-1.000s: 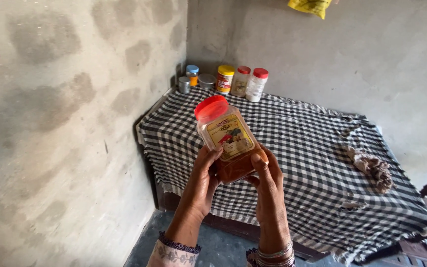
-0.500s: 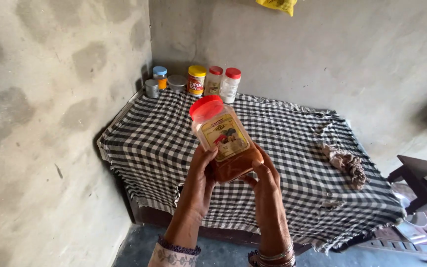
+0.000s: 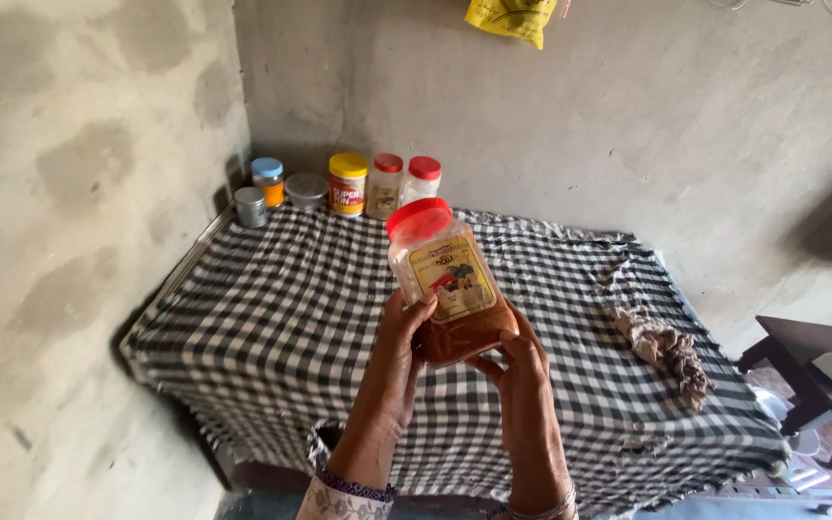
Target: Organize plastic spice and food jars on a shelf and a flat surface.
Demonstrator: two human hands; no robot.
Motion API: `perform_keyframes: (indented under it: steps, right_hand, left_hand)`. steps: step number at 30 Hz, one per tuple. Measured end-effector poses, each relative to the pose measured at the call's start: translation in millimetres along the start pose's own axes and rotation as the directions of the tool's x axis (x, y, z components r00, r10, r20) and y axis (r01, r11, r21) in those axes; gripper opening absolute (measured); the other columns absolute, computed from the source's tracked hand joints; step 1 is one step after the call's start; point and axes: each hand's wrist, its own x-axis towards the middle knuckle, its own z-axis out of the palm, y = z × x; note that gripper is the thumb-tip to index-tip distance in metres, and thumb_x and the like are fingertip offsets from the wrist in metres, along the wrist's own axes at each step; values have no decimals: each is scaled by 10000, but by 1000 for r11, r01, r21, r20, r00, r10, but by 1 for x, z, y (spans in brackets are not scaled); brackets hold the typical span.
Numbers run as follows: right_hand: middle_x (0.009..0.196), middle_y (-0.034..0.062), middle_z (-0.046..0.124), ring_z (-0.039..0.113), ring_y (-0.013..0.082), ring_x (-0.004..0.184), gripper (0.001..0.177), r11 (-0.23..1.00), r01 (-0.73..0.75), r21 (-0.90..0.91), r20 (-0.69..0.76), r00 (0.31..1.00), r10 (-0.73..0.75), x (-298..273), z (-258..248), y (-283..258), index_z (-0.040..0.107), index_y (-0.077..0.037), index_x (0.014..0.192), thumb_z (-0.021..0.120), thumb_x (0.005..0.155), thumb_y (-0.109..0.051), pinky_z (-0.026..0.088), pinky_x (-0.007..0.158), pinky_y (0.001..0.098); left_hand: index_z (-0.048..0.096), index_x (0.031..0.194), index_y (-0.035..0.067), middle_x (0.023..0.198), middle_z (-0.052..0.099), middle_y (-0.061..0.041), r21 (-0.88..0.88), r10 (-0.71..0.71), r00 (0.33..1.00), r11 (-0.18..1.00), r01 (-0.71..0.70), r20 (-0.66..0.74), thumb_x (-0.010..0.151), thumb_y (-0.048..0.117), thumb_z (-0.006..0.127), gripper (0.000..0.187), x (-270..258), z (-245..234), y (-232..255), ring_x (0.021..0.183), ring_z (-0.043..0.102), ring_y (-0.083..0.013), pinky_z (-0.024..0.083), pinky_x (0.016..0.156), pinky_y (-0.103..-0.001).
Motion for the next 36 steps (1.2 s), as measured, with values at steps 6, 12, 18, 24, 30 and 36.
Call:
perform_keyframes:
  steps: [6, 12, 18, 24, 30, 36]
  right_hand:
    - [1372, 205, 637, 633, 309, 1265, 727, 999, -32, 1, -26, 999, 32, 45, 4, 14, 466, -49, 1494, 401, 888, -446, 555, 1011, 517]
    - [1379, 217, 620, 620, 317, 1284, 763, 1000, 13, 29, -7, 1000, -13, 71, 0, 28, 444, -40, 1506, 416, 886, -484, 551, 1021, 519]
    - [1379, 214, 618, 611, 320, 1292, 777, 998, -2, 58, -24, 1000, 4, 93, -3, 34, 463, -41, 1496, 465, 867, -498, 549, 1011, 525]
    - [1389, 201, 609, 599, 315, 1297, 766, 996, -53, 67, -12, 999, 53, 122, -5, 48, 455, -58, 1492, 469, 862, -495, 540, 1015, 522]
    - [1366, 203, 627, 627, 316, 1260, 715, 997, -17, 76, 70, 998, 11, 149, -5, 47, 494, -33, 1462, 437, 899, -471, 556, 1010, 512]
    - [1355, 198, 620, 631, 298, 1221, 700, 989, 67, 134, 154, 984, -88, 203, -30, 55, 516, -2, 1437, 405, 952, -495, 578, 995, 502]
  left_hand:
    - [364, 1528, 149, 1432, 552, -181, 5, -5, 1000, 1000, 5, 12, 776, 568, 632, 902, 45, -5, 2, 1366, 524, -325, 473, 1084, -559]
    - [390, 1521, 155, 1435, 534, -170, 12, 6, 1000, 1000, -6, 15, 764, 588, 650, 910, 78, -10, -9, 1382, 496, -323, 439, 1106, -565]
    - [364, 1532, 180, 1455, 531, -159, 41, -13, 1000, 999, 13, 2, 749, 595, 648, 930, 97, -5, -7, 1386, 486, -323, 406, 1098, -581]
    - [332, 1551, 196, 1487, 500, -155, 24, -25, 999, 999, 26, -39, 718, 621, 672, 995, 120, -11, -13, 1419, 445, -325, 375, 1135, -593]
    - [346, 1558, 211, 1506, 497, -155, 57, -8, 995, 998, 13, -96, 699, 650, 671, 1017, 145, -11, -17, 1436, 433, -325, 381, 1125, -588]
    - [357, 1554, 223, 1495, 521, -164, 70, 70, 993, 996, -64, -96, 674, 629, 681, 1022, 182, 10, -18, 1409, 471, -333, 446, 1078, -599]
